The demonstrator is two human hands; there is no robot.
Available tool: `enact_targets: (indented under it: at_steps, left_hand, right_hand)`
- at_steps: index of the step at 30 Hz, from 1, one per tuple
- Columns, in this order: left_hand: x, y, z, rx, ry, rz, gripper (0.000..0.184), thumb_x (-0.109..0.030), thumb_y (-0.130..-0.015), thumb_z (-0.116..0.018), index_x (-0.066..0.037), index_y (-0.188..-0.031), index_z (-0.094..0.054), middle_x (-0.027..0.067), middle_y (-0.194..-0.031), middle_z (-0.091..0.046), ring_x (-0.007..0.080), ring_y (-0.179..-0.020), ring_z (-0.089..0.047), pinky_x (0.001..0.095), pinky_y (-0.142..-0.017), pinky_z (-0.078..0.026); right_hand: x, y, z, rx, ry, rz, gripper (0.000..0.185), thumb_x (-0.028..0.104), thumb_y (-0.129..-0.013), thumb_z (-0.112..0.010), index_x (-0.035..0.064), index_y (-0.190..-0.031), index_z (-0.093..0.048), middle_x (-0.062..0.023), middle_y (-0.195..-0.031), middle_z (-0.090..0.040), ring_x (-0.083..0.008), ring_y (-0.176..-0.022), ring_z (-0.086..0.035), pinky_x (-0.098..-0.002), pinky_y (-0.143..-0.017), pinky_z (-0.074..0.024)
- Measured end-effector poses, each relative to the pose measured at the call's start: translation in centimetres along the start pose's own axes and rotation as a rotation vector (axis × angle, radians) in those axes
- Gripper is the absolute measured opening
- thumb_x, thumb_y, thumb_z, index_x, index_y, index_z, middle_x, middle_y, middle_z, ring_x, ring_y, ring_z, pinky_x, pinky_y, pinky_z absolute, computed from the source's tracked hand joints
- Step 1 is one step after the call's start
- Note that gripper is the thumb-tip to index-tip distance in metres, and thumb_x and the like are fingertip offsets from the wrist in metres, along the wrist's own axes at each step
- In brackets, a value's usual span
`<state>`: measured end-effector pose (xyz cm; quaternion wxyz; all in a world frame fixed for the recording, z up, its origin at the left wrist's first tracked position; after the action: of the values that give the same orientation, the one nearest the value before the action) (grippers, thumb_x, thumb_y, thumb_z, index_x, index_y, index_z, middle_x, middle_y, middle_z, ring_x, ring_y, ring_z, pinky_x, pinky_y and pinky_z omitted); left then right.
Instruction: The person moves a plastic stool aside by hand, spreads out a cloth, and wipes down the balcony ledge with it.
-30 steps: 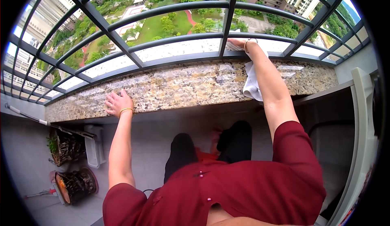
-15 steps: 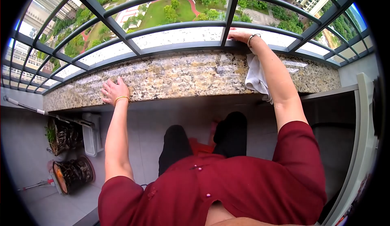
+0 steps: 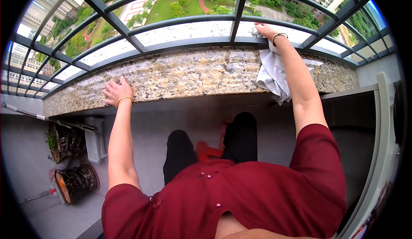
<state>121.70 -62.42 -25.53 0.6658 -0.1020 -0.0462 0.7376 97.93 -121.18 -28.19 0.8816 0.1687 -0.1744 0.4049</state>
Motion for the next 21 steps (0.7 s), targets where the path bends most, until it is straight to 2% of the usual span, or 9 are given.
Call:
enact_targets:
  at_steps: [1,2,5,7,8,14,15,17,21]
  left_hand:
    - [0.0,0.0,0.0,0.007,-0.005,0.003,0.056,-0.049,-0.086,-0.043,-0.013,-0.129,-0.042,0.0080,-0.141,-0.033,0.0280,-0.132,-0.025,0.0553,-0.104,-0.017]
    - [0.0,0.0,0.0,0.007,-0.004,0.002,0.056,-0.049,-0.086,-0.043,-0.013,-0.129,-0.042,0.0080,-0.141,-0.033,0.0280,-0.132,-0.025,0.0553,-0.104,-0.017]
    - [0.1,-0.1,0.0,-0.005,-0.005,0.006,0.056,-0.049,-0.086,-0.043,-0.013,-0.129,-0.043,0.0079,-0.141,-0.033,0.0280,-0.132,-0.025,0.0554,-0.104,-0.017]
    - [-0.1,0.1,0.2,-0.004,-0.007,-0.001,0.056,-0.049,-0.086,-0.043,-0.013,-0.129,-0.043,0.0079,-0.141,-0.033,0.0280,-0.132,-0.025,0.0554,-0.104,-0.017]
    - [-0.1,0.1,0.1,-0.004,-0.006,-0.001,0.056,-0.049,-0.086,-0.043,-0.013,-0.129,-0.043,0.0079,-0.141,-0.033,0.0280,-0.132,-0.025,0.0554,-0.104,-0.017]
    - [-0.2,0.1,0.2,-0.003,-0.013,0.003,0.056,-0.050,-0.086,-0.043,-0.013,-0.129,-0.043,0.0080,-0.141,-0.033,0.0278,-0.132,-0.025,0.0550,-0.104,-0.018]
    - [-0.1,0.0,0.1,-0.003,-0.009,0.006,0.056,-0.050,-0.086,-0.043,-0.013,-0.129,-0.043,0.0079,-0.141,-0.033,0.0277,-0.132,-0.025,0.0549,-0.104,-0.017]
    - [0.0,0.0,0.1,-0.003,-0.007,0.010,0.056,-0.050,-0.086,-0.043,-0.013,-0.129,-0.043,0.0079,-0.141,-0.033,0.0276,-0.132,-0.025,0.0548,-0.104,-0.017]
    - [0.0,-0.1,0.1,-0.007,0.000,0.009,0.056,-0.050,-0.086,-0.043,-0.013,-0.129,-0.043,0.0079,-0.141,-0.034,0.0271,-0.132,-0.025,0.0547,-0.104,-0.017]
  right_hand:
    - [-0.1,0.3,1.4,-0.047,0.086,0.066,0.037,0.036,-0.085,-0.045,0.0114,-0.110,-0.057,-0.0100,-0.106,-0.062,-0.0247,-0.095,-0.058,-0.0324,-0.084,-0.0435]
    - [-3.7,-1.0,1.3,-0.021,0.239,-0.072,0.038,0.034,-0.085,-0.044,0.0117,-0.113,-0.057,-0.0150,-0.111,-0.060,-0.0287,-0.100,-0.057,-0.0351,-0.086,-0.0435]
    - [-2.3,2.5,4.6,-0.122,0.381,-0.076,0.041,0.031,-0.084,-0.043,0.0080,-0.115,-0.056,-0.0183,-0.115,-0.057,-0.0310,-0.105,-0.055,-0.0373,-0.088,-0.0431]
    - [-4.2,1.9,4.0,0.047,0.440,-0.185,0.044,0.030,-0.082,-0.043,0.0048,-0.117,-0.055,-0.0207,-0.119,-0.054,-0.0327,-0.109,-0.053,-0.0366,-0.091,-0.0426]
    - [-4.6,1.1,4.1,0.047,0.441,-0.186,0.044,0.030,-0.082,-0.043,0.0048,-0.117,-0.055,-0.0207,-0.119,-0.054,-0.0327,-0.109,-0.053,-0.0366,-0.091,-0.0426]
    - [-12.6,-5.1,-0.6,0.144,0.489,-0.389,0.048,0.034,-0.085,-0.040,0.0119,-0.127,-0.049,-0.0126,-0.138,-0.039,-0.0311,-0.127,-0.037,-0.0550,-0.104,-0.0231]
    - [-8.4,-0.8,1.8,0.115,0.473,-0.460,0.051,0.041,-0.089,-0.035,0.0150,-0.132,-0.044,-0.0090,-0.142,-0.033,-0.0298,-0.133,-0.027,-0.0625,-0.104,-0.0109]
    - [-3.9,3.5,4.1,0.039,0.467,-0.487,0.052,0.043,-0.090,-0.033,0.0148,-0.133,-0.042,-0.0087,-0.143,-0.032,-0.0297,-0.133,-0.027,-0.0615,-0.105,-0.0107]
    - [-2.9,4.7,5.2,-0.047,0.471,-0.509,0.056,0.047,-0.091,-0.030,0.0141,-0.136,-0.038,-0.0082,-0.143,-0.030,-0.0298,-0.133,-0.026,-0.0605,-0.105,-0.0103]
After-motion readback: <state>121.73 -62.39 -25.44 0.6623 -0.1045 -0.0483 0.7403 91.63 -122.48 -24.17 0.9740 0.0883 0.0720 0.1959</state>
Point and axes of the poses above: each hand's wrist, its own y-axis away from the middle knuckle, its own z-axis out of the back of the hand, x = y × z, the point moved 10 cm from there along -y, towards the middle knuckle
